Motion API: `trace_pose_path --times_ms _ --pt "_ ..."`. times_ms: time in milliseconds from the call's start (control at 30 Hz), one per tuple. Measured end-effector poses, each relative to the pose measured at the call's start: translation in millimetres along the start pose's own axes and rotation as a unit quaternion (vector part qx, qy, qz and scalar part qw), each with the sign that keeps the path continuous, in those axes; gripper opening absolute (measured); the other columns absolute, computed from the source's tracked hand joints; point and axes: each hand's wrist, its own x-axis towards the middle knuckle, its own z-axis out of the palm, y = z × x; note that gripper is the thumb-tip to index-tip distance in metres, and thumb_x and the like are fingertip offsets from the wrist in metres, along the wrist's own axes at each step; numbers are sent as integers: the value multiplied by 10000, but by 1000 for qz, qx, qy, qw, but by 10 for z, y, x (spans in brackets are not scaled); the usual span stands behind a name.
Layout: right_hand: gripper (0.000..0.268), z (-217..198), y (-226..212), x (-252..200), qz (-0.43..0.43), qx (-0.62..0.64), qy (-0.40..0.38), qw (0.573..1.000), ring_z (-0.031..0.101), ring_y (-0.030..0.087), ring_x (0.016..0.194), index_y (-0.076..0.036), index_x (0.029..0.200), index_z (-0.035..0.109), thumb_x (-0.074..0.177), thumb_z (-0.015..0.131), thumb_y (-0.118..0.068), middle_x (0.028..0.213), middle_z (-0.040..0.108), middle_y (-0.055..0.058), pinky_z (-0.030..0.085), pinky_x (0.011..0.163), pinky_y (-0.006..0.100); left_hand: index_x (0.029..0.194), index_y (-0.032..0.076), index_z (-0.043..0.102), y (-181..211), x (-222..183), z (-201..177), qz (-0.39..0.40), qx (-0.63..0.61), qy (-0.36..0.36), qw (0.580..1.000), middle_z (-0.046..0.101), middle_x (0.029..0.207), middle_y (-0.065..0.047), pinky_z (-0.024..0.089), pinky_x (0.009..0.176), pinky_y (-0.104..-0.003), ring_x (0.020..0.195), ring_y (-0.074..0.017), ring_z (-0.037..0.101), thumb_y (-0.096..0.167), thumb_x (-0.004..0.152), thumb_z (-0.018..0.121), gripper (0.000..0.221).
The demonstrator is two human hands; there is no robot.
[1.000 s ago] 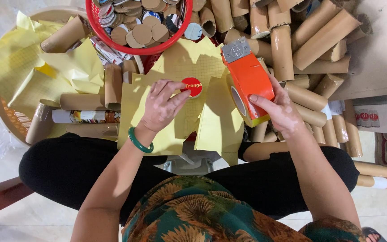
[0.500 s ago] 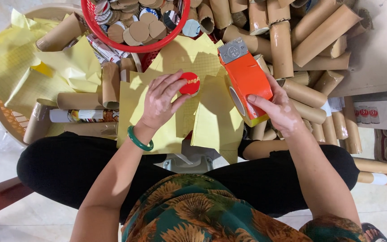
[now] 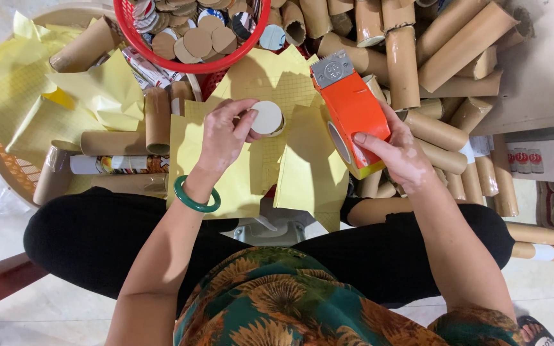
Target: The person wraps yellow paper around cardboard tubes, applies product labels to the exterior, and uses a tape dispenser to seal the ends.
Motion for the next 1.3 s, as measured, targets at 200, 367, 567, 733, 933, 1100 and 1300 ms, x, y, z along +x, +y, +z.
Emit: trace_pose_path --times_ms 200,367,567,733,933,1100,1300 --pt "845 -28 1 0 5 -12 4 1000 560 204 1330 -12 1553 397 817 795 -127 1407 609 110 428 1132 339 1137 -26 731 -14 48 25 -21 32 -21 999 666 1024 -108 590 517 -239 645 -145 747 76 962 689 208" --pt "862 -22 3 4 -2 -15 -4 1000 559 203 1334 -6 1566 376 823 795 -128 1412 607 114 421 1139 336 1153 -17 734 32 83 33 -8 85 -26 996 651 1002 -110 589 517 -245 623 -155 743 79 964 688 217" --pt "882 -18 -33 -24 -4 -14 -8 1000 553 207 1341 2 1573 357 820 796 -126 1420 600 124 418 1144 339 1166 -16 733 31 74 50 36 129 -29 991 646 1001 -122 590 550 -262 598 -170 730 70 968 687 222" --pt "880 -42 -111 -72 2 -25 1 1000 551 218 1355 9 1571 363 815 795 -120 1430 604 135 406 1161 341 1162 -9 734 3 88 60 46 134 -28 990 642 1006 -127 597 551 -271 587 -171 719 67 962 688 219" --pt "899 -66 -234 -155 -19 -43 2 999 529 223 1382 3 1585 346 806 781 -107 1445 588 131 379 1182 343 1101 -19 731 -29 109 83 52 131 -22 990 664 977 -116 580 545 -277 568 -166 711 66 956 701 171" --pt "935 -137 -318 -222 1 -126 -16 992 527 234 1371 -12 1566 385 744 791 -194 1430 599 137 373 1158 359 1091 -22 722 -36 124 76 50 119 -27 991 655 979 -119 575 534 -271 594 -163 723 73 954 705 168" --pt "921 -184 -354 -298 -25 -185 -79 979 635 235 1239 -1 1511 502 671 770 -267 1271 689 130 477 1095 349 1145 -19 723 108 92 12 97 182 3 979 652 1001 -144 600 637 -329 756 -223 720 139 947 723 253"
